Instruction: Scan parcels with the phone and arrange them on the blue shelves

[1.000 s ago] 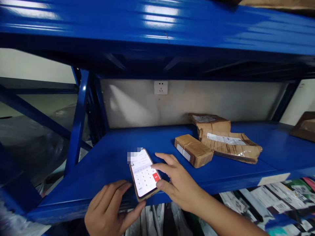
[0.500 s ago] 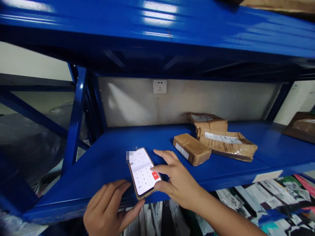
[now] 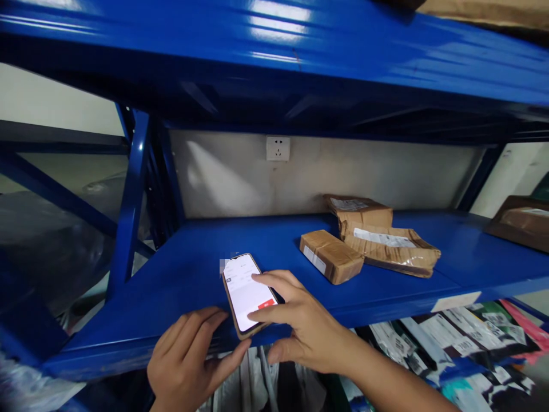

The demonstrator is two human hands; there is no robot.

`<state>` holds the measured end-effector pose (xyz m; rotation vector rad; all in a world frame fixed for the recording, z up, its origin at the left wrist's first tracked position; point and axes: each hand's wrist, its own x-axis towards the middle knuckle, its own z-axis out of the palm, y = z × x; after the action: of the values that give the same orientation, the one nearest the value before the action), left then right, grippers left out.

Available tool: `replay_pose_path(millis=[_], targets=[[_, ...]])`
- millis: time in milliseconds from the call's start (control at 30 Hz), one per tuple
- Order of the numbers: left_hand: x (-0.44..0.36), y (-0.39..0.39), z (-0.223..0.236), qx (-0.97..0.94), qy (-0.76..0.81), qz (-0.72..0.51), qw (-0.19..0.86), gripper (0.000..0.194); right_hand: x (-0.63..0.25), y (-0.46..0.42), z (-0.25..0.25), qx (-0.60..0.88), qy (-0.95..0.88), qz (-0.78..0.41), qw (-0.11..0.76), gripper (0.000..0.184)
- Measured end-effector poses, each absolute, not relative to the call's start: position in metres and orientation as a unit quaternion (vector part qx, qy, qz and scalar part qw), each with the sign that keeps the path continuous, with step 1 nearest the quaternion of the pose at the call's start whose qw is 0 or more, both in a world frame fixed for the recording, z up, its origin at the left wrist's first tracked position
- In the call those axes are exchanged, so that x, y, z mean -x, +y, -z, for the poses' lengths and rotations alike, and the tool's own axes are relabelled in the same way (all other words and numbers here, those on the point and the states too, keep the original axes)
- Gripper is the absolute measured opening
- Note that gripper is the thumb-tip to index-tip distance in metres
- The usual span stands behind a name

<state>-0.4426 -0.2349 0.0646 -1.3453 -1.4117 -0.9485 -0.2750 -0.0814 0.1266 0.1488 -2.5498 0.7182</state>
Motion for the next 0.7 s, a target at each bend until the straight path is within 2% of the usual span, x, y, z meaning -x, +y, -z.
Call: replay_pose_path(millis=[100, 200, 333, 433, 600, 700], targets=[[0.442, -0.235, -0.065, 0.551, -0.577, 0.387, 0.462, 0.036, 0.275, -0.088, -0.135, 0.018, -0.936, -0.252, 0.246, 0.063], [0.442, -0.235, -0.065, 0.551, -0.575, 0.390, 0.462, 0.035, 0.283, -0.098, -0.151, 0.097, -0.949, -0.223, 0.200, 0.064], [0.442, -0.235, -0.066, 0.550, -0.567, 0.398, 0.466, 0.034, 0.301, -0.110, -0.174, 0.095, -0.974, -0.153, 0.141, 0.071], [0.443, -0.234, -0.065, 0.548, -0.560, 0.404, 0.472, 0.035, 0.305, -0.114, -0.179, 0.092, -0.973, -0.155, 0.144, 0.075], [0.446, -0.234, -0.061, 0.552, -0.551, 0.401, 0.481, 0.031, 0.291, -0.114, -0.156, 0.015, -0.958, -0.149, 0.243, 0.043], [0.447, -0.235, -0.059, 0.555, -0.545, 0.403, 0.482, 0.031, 0.285, -0.112, -0.140, 0.006, -0.945, -0.155, 0.286, 0.034]])
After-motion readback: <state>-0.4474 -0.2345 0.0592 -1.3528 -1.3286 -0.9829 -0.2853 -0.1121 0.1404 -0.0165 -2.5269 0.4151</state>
